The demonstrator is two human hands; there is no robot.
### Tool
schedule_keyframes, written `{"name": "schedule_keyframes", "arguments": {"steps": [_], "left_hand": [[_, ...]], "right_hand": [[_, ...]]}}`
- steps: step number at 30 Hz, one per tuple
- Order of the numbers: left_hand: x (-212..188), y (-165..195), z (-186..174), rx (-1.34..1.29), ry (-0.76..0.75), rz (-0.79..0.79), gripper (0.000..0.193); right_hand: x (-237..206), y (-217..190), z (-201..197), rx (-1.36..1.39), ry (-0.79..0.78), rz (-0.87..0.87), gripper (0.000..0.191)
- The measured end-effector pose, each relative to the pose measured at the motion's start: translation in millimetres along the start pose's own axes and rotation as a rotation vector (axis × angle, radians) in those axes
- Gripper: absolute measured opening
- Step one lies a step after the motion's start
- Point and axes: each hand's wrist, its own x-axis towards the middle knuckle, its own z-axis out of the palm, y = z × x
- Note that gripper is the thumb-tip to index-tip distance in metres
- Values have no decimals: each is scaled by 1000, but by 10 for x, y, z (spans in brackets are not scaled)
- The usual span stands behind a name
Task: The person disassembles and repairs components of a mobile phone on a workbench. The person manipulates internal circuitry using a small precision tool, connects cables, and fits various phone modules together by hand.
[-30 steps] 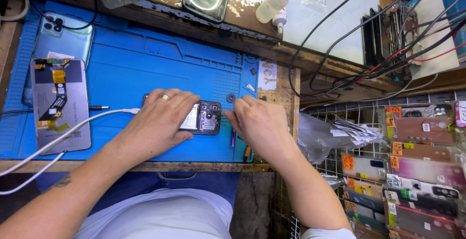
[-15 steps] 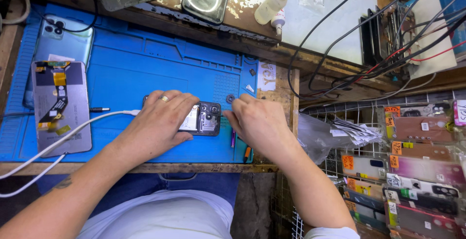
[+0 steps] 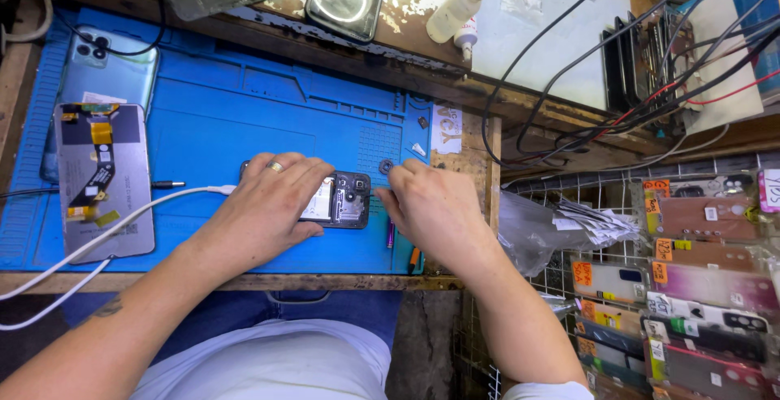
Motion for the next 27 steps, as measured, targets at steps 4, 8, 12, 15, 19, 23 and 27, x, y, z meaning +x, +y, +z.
{"name": "schedule_keyframes", "arguments": {"steps": [4, 8, 12, 15, 19, 23, 27], "left_hand": [[-14, -15, 28, 0, 9, 7, 77], [-16, -143, 21, -41, 88, 94, 76], [113, -501, -154, 150, 203, 17, 32], [268, -761, -301, 300, 272, -74, 17], [446, -885, -362, 412, 297, 7, 13], [467, -873, -356, 541, 229, 14, 12], [441, -890, -327, 539, 270, 31, 15]], "right_hand": [[-60, -28, 1, 144, 62, -90, 15], [-153, 64, 57, 199, 126, -50, 15], [-225, 168, 264, 427, 398, 54, 16], [-174, 158, 572, 567, 576, 121, 14], [-161, 205, 851, 597, 709, 139, 13], [-209, 254, 898, 646, 708, 209, 13], [-198, 241, 875, 688, 716, 171, 12]]}}
